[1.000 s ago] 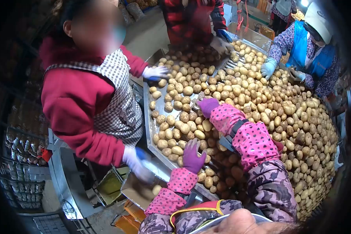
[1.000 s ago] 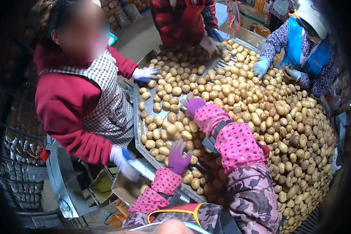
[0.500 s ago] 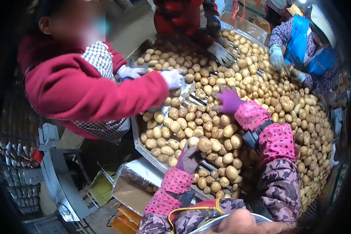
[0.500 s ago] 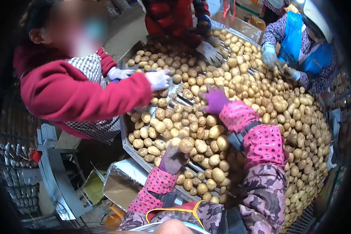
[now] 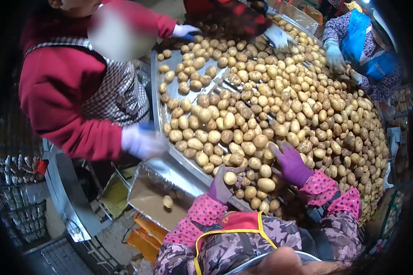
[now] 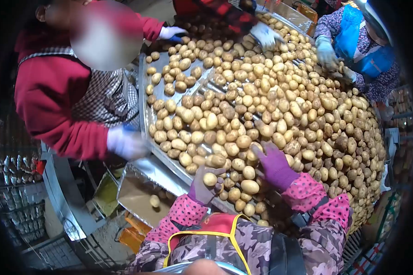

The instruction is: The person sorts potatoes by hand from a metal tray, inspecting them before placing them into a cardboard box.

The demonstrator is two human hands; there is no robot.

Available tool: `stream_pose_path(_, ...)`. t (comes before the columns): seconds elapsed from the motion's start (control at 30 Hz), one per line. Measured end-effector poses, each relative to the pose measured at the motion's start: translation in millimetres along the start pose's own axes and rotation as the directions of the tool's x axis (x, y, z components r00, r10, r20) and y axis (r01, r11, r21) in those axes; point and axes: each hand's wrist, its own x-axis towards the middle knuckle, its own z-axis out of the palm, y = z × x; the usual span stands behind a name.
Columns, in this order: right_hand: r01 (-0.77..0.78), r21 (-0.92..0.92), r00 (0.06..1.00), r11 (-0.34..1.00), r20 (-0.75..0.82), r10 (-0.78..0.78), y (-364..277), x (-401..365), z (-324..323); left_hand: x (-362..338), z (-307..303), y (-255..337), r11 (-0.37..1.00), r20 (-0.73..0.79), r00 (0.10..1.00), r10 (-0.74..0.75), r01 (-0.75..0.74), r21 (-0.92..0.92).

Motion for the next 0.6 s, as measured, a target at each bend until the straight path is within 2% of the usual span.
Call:
stream_pose_path(0.07, -0.063, 0.074, 0.987, 0.995, 0.151, 0.052, -3.8, -12.7, -5.9, -4.6, -14.8, -17.8, 0.995, -0.017, 1.000, -0.015, 0.017, 0.094)
stream_pose_path(0.1, -0.031, 0.178, 0.993, 0.984, 0.118, 0.010, -6.4, -15.6, -16.2, -13.6, -16.1, -14.1, 0.987, 0.040, 0.995, -0.091, 0.085, 0.137)
stream_pose_path(0.13, -0.119, 0.180, 0.974, 0.976, 0.212, 0.079, -8.6, -6.9, -22.9, -23.9, -15.1, -10.8, 0.972, 0.093, 0.981, -0.172, 0.153, 0.180)
stream_pose_path(0.17, -0.192, 0.120, 0.950, 0.974, 0.273, 0.154, -11.6, 6.5, -26.0, -32.9, -8.1, -16.1, 0.948, 0.056, 0.997, -0.046, 0.026, 0.317)
stream_pose_path(0.2, -0.257, 0.051, 0.919, 0.965, 0.323, 0.228, -16.3, 20.9, -28.6, -33.4, -14.5, -19.2, 0.946, 0.113, 0.993, -0.018, -0.019, 0.324)
stream_pose_path(0.23, -0.268, 0.064, 0.929, 0.961, 0.281, 0.240, -23.3, 32.4, -29.6, -36.3, -17.8, -23.9, 0.939, 0.113, 0.993, 0.024, -0.061, 0.340)
stream_pose_path(0.27, -0.159, 0.017, 0.977, 0.987, 0.147, 0.155, -20.0, 38.2, -21.8, -36.9, -18.9, -23.9, 0.956, 0.129, 0.991, 0.031, -0.067, 0.285)
stream_pose_path(0.3, -0.059, -0.041, 0.998, 0.997, 0.013, 0.060, -15.1, 42.4, -7.3, -37.4, -19.8, -23.7, 0.970, 0.144, 0.989, 0.039, -0.072, 0.230)
stream_pose_path(0.33, 0.026, -0.106, 0.993, 0.994, -0.110, -0.038, -11.8, 43.8, 5.0, -32.9, -31.2, -27.4, 0.995, 0.175, 0.985, 0.011, -0.028, 0.100)
stream_pose_path(0.37, -0.014, -0.090, 0.996, 0.996, -0.083, 0.006, -11.4, 47.8, 7.0, -31.9, -38.8, -31.0, 0.999, 0.209, 0.978, -0.015, 0.022, -0.031)
stream_pose_path(0.4, -0.054, -0.080, 0.997, 0.995, -0.055, 0.049, -8.2, 55.6, 7.6, -33.8, -39.5, -34.6, 0.999, 0.154, 0.988, 0.028, -0.022, -0.041)
stream_pose_path(0.43, -0.021, -0.065, 0.992, 0.998, -0.122, 0.013, 11.1, 63.3, 25.0, -35.9, -41.5, -36.7, 0.998, 0.185, 0.982, 0.030, -0.021, -0.051)
stream_pose_path(0.47, -0.065, 0.028, 0.985, 0.997, -0.157, 0.069, 13.5, 70.4, 25.8, -39.5, -41.4, -37.2, 0.998, 0.214, 0.976, 0.029, -0.016, -0.061)
stream_pose_path(0.53, -0.053, 0.009, 0.961, 0.999, -0.270, 0.054, 11.1, 71.1, 30.1, -49.2, -39.1, -37.9, 0.999, 0.195, 0.980, 0.029, -0.034, 0.021)
stream_pose_path(0.6, 0.177, -0.030, 0.953, 0.984, -0.243, -0.179, -18.0, 45.7, 23.5, -48.2, -49.6, -41.2, 0.993, 0.202, 0.979, 0.024, -0.046, 0.109)
